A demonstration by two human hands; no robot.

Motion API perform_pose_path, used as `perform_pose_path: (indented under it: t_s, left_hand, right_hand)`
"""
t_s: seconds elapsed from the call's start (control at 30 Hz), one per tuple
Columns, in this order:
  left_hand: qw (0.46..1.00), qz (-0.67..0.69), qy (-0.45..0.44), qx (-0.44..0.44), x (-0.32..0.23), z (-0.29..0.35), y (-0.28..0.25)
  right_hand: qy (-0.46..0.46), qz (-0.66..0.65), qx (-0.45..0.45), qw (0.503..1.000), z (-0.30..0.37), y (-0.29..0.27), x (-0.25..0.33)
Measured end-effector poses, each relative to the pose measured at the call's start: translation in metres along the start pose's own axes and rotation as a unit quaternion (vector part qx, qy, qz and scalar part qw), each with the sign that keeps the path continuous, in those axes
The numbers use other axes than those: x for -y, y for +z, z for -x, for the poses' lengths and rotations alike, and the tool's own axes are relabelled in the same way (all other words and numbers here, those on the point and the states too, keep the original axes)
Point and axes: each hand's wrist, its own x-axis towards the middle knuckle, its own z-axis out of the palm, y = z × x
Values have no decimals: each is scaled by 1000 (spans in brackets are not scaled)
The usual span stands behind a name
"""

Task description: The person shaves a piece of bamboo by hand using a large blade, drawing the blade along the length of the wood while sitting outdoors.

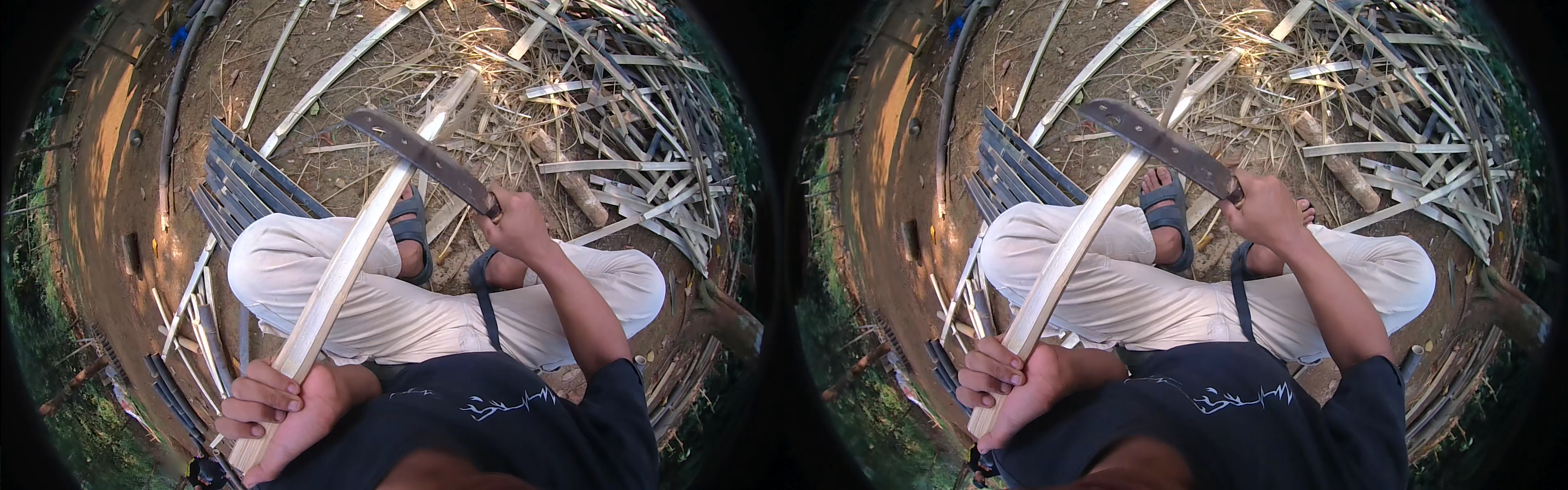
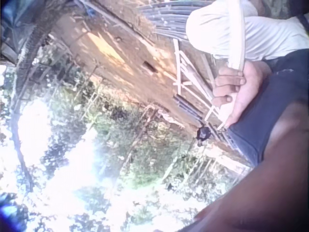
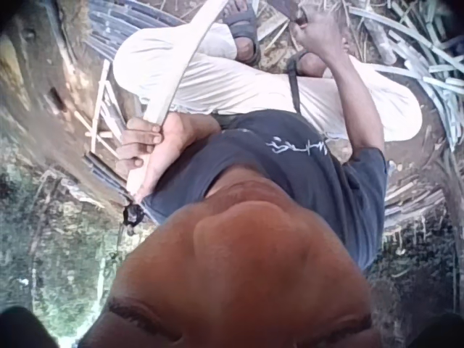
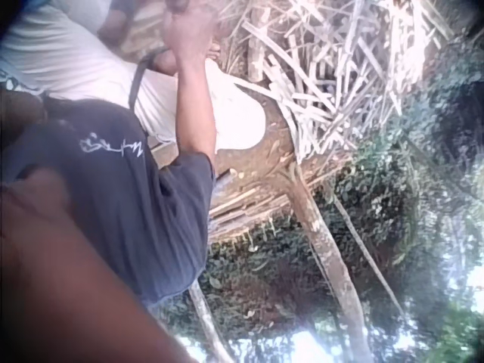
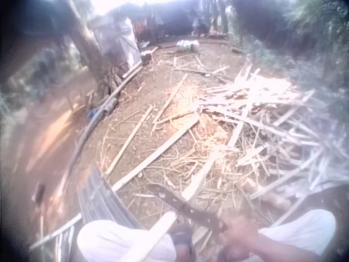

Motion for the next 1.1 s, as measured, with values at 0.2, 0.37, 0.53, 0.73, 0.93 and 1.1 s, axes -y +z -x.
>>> perform_pose_path:
  t_s: [0.2, 0.37, 0.53, 0.73, 0.93, 1.1]
  left_hand:
    - [995, -88, 36, -39, 2, -2, 7]
    - [993, -107, 47, -36, 9, -13, -5]
    - [999, -39, 10, -7, 9, -19, -5]
    - [999, -31, 22, 36, 5, -11, -16]
    - [999, -23, 22, 43, 10, -20, -11]
    - [996, -80, 27, 13, 2, -11, -9]
  right_hand:
    - [182, 49, 5, 982, -25, -2, -57]
    - [-12, 40, 20, 999, 0, 6, -4]
    - [63, -24, 11, 998, -19, 6, -16]
    - [24, 8, 68, 997, -32, -23, -21]
    - [44, 36, 60, 997, -43, -24, -27]
    - [31, -2, 72, 997, -32, -11, -24]
